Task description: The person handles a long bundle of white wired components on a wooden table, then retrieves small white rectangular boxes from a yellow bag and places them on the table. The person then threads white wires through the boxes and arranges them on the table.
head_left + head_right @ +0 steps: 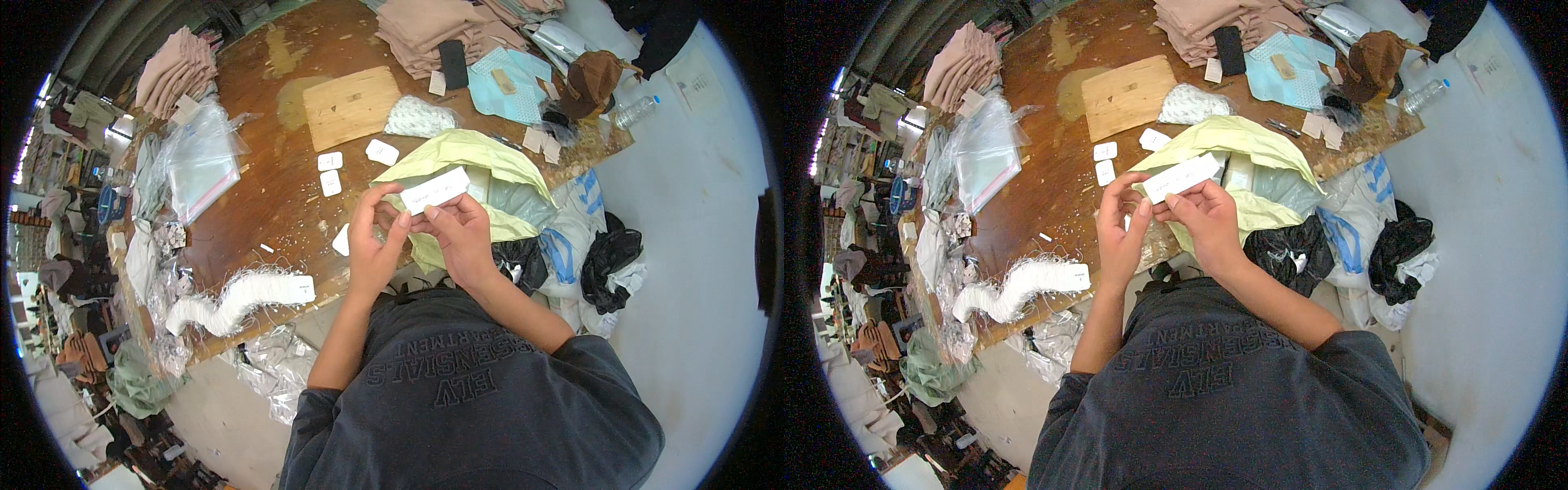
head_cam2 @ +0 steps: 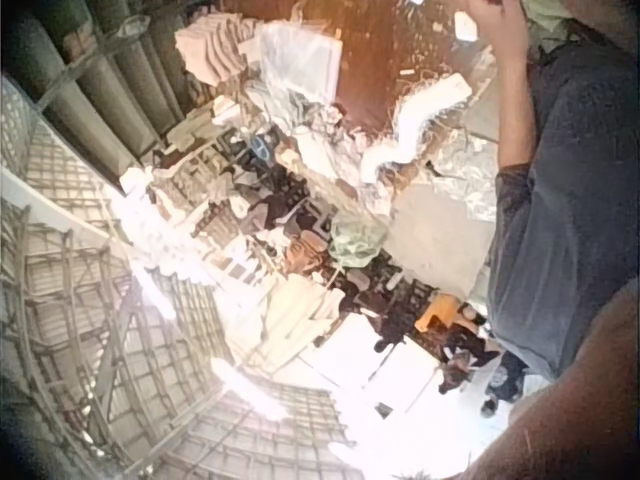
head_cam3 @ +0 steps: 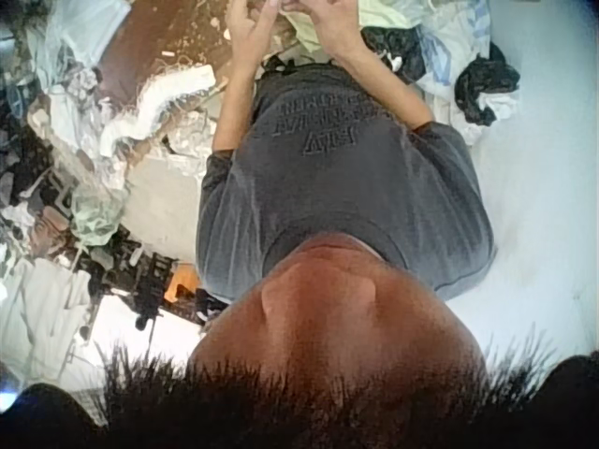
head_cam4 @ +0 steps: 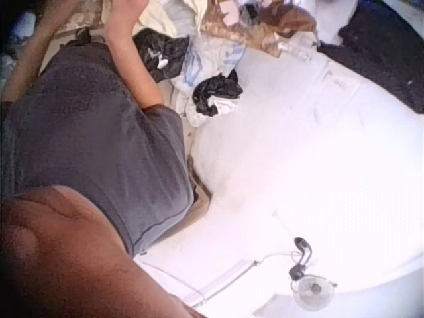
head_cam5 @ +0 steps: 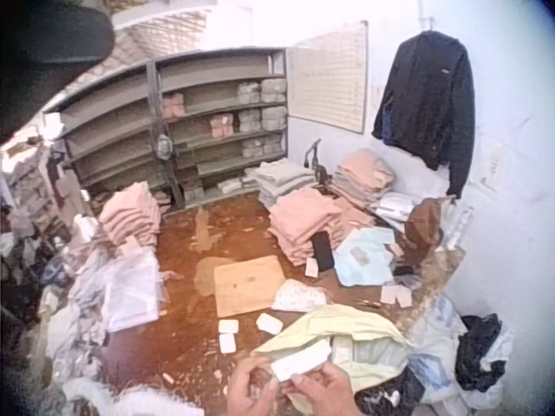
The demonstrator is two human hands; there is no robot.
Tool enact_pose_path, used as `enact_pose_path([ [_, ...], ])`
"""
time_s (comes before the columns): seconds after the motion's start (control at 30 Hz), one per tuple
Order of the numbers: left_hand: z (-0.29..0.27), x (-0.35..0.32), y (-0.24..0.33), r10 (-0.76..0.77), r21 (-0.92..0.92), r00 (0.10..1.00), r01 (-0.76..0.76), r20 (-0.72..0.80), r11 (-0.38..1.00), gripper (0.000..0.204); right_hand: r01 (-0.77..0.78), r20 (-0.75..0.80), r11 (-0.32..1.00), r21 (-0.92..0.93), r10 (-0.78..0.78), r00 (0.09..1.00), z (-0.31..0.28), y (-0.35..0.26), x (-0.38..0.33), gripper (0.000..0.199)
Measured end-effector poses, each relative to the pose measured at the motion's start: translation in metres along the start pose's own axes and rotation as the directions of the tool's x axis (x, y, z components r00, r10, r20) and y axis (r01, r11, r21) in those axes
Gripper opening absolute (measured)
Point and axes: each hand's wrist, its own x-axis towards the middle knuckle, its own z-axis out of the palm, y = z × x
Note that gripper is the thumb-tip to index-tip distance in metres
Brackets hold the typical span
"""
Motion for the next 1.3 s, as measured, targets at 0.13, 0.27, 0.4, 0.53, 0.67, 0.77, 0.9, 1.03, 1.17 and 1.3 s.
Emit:
enact_pose_path([
  [0.13,-0.002,0.001,-0.003,-0.001,0.069,0.999,-0.001,0.039,0.998,0.030,0.007,0.037,1.000,-0.014,-0.007,0.999,-0.003,-0.001,0.000,0.015],
  [0.27,-0.001,0.001,-0.007,-0.014,0.020,0.999,0.013,0.048,1.000,0.028,0.015,0.062,1.000,-0.015,-0.014,0.998,-0.006,-0.002,0.000,0.015],
  [0.4,0.002,0.000,-0.007,-0.069,-0.044,0.996,0.071,0.058,0.996,0.025,0.029,0.090,0.998,-0.047,-0.025,0.996,-0.008,-0.003,0.001,0.014],
  [0.53,-0.007,-0.002,-0.008,-0.104,0.058,0.994,0.102,0.025,0.993,0.022,0.112,0.103,0.973,-0.201,-0.093,0.990,-0.022,-0.010,0.003,0.011],
  [0.67,-0.032,-0.007,-0.012,-0.090,0.155,0.996,0.093,-0.025,0.983,0.018,0.321,0.075,0.854,-0.410,-0.319,0.945,-0.053,-0.033,0.009,0.011],
  [0.77,-0.051,-0.013,-0.017,-0.076,0.080,0.986,0.089,-0.151,0.993,0.021,0.429,0.129,0.432,-0.793,-0.570,0.811,-0.082,-0.059,0.014,0.019],
  [0.9,-0.068,-0.016,-0.027,-0.082,-0.022,0.928,0.079,-0.364,0.997,0.029,0.231,0.259,-0.128,-0.965,-0.628,0.734,-0.114,-0.082,0.020,0.037],
  [1.03,-0.079,-0.011,-0.033,-0.160,0.170,0.940,0.218,-0.300,0.961,0.020,0.050,0.069,-0.051,-0.997,-0.492,0.868,-0.130,-0.078,0.019,0.051],
  [1.17,-0.066,-0.007,-0.044,-0.140,0.324,0.987,0.158,-0.080,0.933,0.029,-0.213,-0.235,0.119,-0.970,-0.224,0.946,-0.130,-0.070,0.013,0.047],
  [1.3,-0.037,0.004,-0.068,-0.198,0.411,0.979,0.204,-0.057,0.888,0.044,-0.061,-0.115,0.170,-0.984,-0.327,0.938,-0.115,-0.063,0.014,0.036],
])
